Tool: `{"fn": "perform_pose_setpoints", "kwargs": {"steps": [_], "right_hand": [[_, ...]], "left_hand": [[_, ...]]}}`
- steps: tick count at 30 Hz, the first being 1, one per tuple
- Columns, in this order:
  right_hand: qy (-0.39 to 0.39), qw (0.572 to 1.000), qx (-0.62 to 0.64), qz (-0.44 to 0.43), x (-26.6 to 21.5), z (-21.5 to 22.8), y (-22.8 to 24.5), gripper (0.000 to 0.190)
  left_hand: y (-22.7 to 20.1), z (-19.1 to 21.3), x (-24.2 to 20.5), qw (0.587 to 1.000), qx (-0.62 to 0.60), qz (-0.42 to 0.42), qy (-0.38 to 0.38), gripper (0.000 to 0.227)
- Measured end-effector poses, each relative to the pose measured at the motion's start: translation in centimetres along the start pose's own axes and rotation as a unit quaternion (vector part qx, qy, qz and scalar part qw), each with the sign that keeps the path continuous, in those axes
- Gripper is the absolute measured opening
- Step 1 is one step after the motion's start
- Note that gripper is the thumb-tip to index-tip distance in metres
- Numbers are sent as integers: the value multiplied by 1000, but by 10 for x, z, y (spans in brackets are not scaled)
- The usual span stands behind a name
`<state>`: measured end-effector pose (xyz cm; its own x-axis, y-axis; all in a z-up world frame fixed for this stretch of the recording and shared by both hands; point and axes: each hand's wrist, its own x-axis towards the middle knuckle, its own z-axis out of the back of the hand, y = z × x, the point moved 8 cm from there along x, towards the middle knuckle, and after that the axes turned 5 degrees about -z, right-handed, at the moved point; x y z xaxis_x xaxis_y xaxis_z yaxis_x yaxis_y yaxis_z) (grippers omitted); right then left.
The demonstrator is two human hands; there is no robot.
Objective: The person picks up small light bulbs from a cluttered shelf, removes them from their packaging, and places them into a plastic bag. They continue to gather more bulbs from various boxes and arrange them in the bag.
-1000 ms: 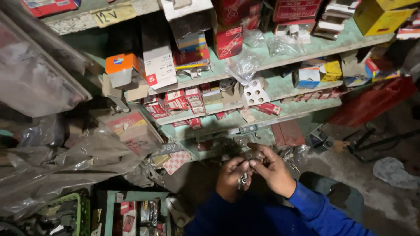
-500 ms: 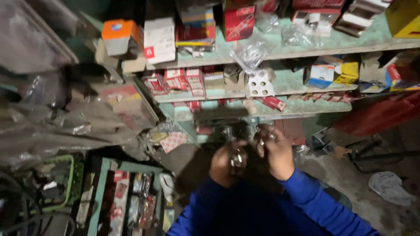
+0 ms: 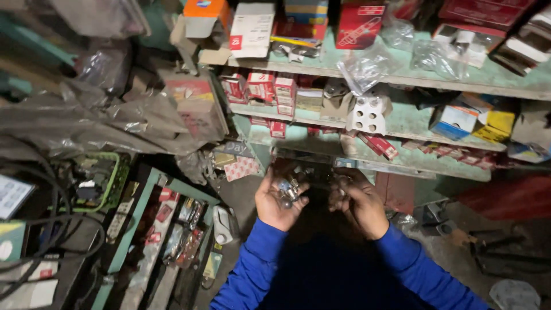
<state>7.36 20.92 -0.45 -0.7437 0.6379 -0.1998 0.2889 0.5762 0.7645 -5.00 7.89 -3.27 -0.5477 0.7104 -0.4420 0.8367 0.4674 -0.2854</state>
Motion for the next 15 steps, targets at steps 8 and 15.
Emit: {"fn": "perform_pose_setpoints", "kwargs": {"steps": [8, 15], "right_hand": [[10, 996, -77, -34, -11, -24, 0, 16], [79, 986, -138, -50, -15, -54, -13, 8]], "left_hand": [[-25, -21, -24, 991, -96, -82, 42, 45], [-52, -13, -35, 982, -62, -168, 56, 45]]}}
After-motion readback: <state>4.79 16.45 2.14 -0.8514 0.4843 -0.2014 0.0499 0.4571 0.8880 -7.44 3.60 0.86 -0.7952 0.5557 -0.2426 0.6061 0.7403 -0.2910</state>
